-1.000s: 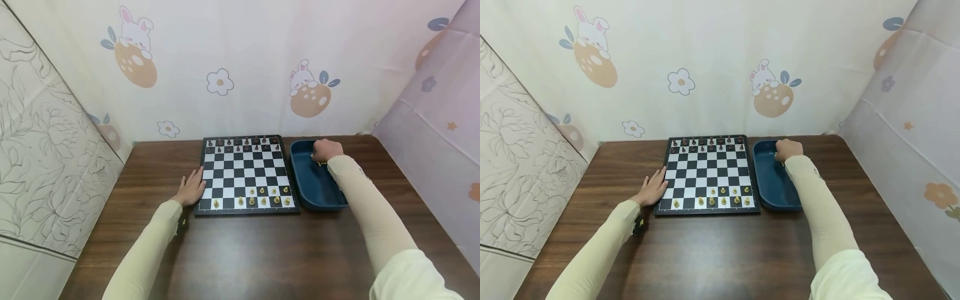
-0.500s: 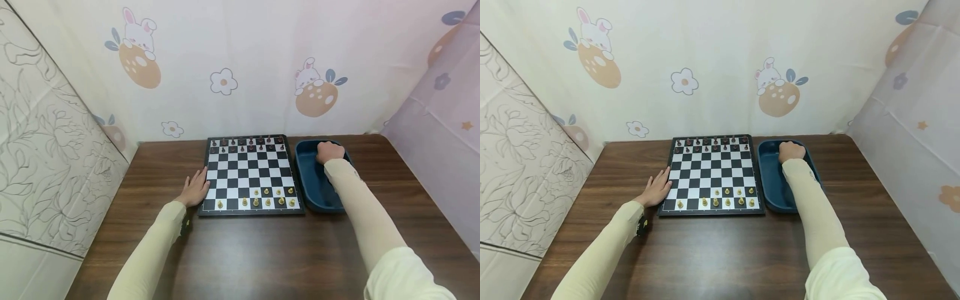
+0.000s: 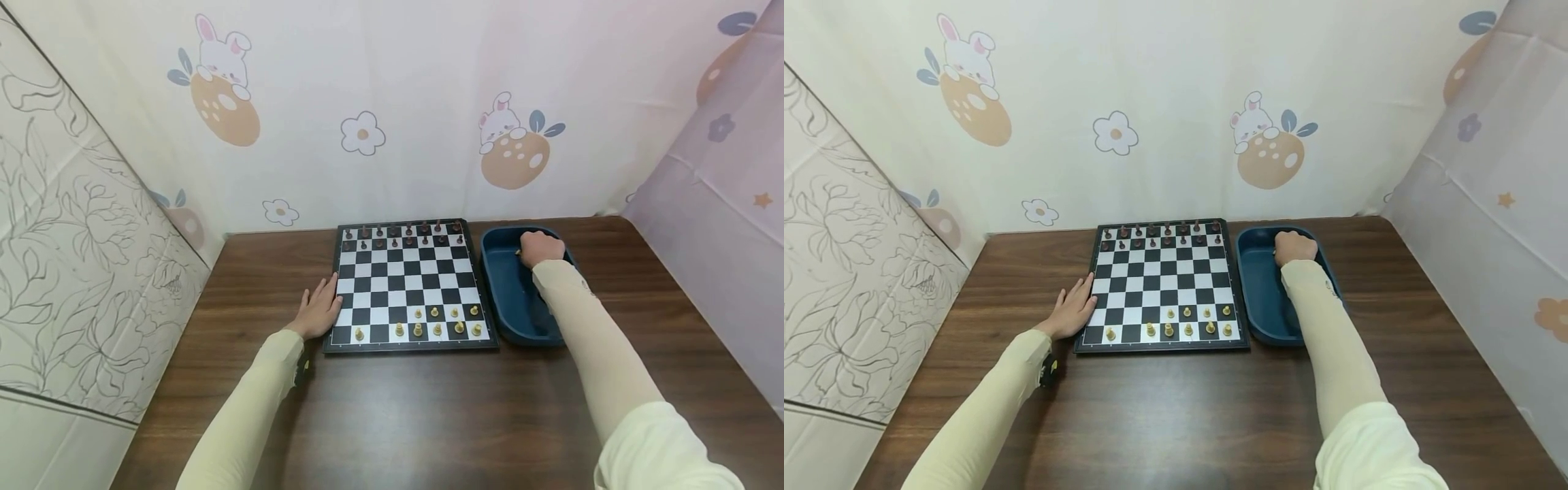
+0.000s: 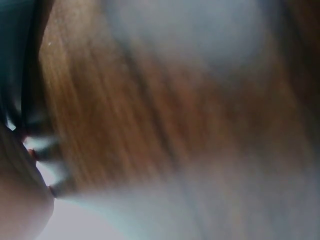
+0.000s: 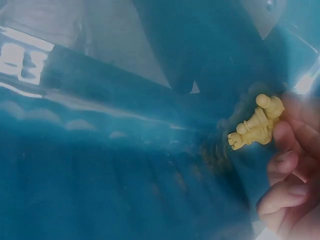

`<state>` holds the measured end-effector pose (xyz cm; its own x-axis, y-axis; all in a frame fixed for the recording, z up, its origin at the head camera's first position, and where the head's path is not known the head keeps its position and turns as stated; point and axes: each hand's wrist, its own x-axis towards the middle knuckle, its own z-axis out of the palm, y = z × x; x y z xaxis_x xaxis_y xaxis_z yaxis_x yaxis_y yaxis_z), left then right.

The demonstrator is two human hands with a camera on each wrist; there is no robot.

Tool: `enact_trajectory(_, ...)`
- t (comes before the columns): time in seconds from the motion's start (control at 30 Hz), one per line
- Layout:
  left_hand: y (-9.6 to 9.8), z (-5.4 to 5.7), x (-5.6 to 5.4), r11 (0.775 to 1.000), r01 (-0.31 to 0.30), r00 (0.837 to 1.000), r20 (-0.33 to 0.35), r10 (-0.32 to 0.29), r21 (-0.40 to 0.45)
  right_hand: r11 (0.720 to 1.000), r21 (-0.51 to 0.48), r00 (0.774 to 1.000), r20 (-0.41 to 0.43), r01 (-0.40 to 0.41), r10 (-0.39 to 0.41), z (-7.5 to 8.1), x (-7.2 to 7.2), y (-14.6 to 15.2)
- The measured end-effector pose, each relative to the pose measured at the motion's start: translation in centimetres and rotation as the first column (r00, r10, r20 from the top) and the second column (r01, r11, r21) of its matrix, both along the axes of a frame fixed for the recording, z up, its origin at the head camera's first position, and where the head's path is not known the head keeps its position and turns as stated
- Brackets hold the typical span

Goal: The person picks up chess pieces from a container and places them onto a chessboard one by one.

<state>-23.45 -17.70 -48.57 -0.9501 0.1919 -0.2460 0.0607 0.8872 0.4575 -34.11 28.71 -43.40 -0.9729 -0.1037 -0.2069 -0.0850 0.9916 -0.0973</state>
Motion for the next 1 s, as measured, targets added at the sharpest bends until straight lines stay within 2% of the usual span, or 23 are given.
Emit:
enact_trajectory(0.33, 0.3, -0.8, 0.3, 1.000, 0.009, 1.000, 0.004, -0.009, 0.018, 1.000, -0.019, 0.999, -0.033, 0.000, -0.001, -0.2, 0.6, 0.7)
enact_trajectory(0.63, 0.1, -0.2, 0.2, 1.000, 0.011, 1.000, 0.005, -0.011, 0.017, 0.994, -0.067, 0.992, -0.096, -0.082, 0.076, 1.5, 0.8, 0.6)
enact_trajectory(1.0, -0.2, 0.3, 0.1, 1.000, 0.015, 1.000, -0.005, -0.015, 0.023, 0.980, -0.047, 0.974, -0.129, -0.193, 0.186, 4.2, 1.1, -0.6)
